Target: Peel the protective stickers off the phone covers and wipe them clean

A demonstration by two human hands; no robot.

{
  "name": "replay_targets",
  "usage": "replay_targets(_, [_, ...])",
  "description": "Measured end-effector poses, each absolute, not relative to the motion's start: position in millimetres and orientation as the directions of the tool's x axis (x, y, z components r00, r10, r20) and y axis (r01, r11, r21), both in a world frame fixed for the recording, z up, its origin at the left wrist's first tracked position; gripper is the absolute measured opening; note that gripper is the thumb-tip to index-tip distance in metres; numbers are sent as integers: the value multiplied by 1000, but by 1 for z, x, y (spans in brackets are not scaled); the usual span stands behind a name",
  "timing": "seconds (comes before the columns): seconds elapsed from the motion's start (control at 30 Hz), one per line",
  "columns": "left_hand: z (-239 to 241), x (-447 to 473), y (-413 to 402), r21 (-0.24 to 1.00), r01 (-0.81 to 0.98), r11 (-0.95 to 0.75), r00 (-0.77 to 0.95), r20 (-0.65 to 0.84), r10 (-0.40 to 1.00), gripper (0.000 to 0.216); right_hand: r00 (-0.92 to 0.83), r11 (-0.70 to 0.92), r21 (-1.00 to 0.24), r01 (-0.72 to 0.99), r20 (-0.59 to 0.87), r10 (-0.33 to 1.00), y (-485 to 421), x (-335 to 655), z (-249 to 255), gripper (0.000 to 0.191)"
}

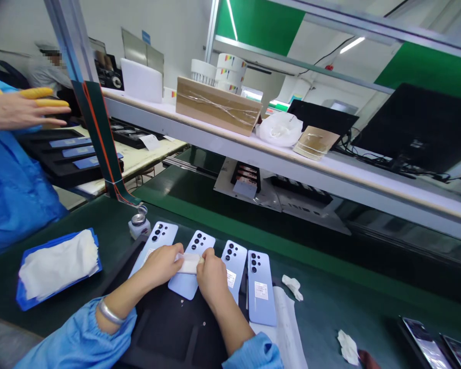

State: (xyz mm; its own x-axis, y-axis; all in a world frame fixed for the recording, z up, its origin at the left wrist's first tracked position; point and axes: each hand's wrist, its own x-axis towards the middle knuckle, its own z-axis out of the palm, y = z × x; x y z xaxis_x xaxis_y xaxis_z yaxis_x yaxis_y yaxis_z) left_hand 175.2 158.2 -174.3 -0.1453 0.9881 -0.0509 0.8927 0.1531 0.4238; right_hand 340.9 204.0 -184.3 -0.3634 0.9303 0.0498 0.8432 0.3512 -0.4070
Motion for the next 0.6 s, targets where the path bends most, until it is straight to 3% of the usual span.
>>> replay_targets(0.13, [-177, 177, 156, 411, 898, 156, -165, -14, 986, 18, -350, 343, -381, 859, 51, 935, 203, 340, -183, 13])
replay_targets(0.33, [-180, 181, 144, 331, 940, 86, -150, 172, 973, 45, -320, 322, -281, 904, 53, 946, 200, 342, -182, 18])
replay_targets(0.43, [-182, 183, 141, 245, 965, -97, 26, 281, 959, 47, -324, 333, -294, 896, 80, 943, 200, 343, -184, 19])
replay_targets(0.6, [-188, 188, 144, 93, 915, -394, 351, 303, 886, 19, -363, 406, -317, 857, 188, 913, 202, 348, -192, 18])
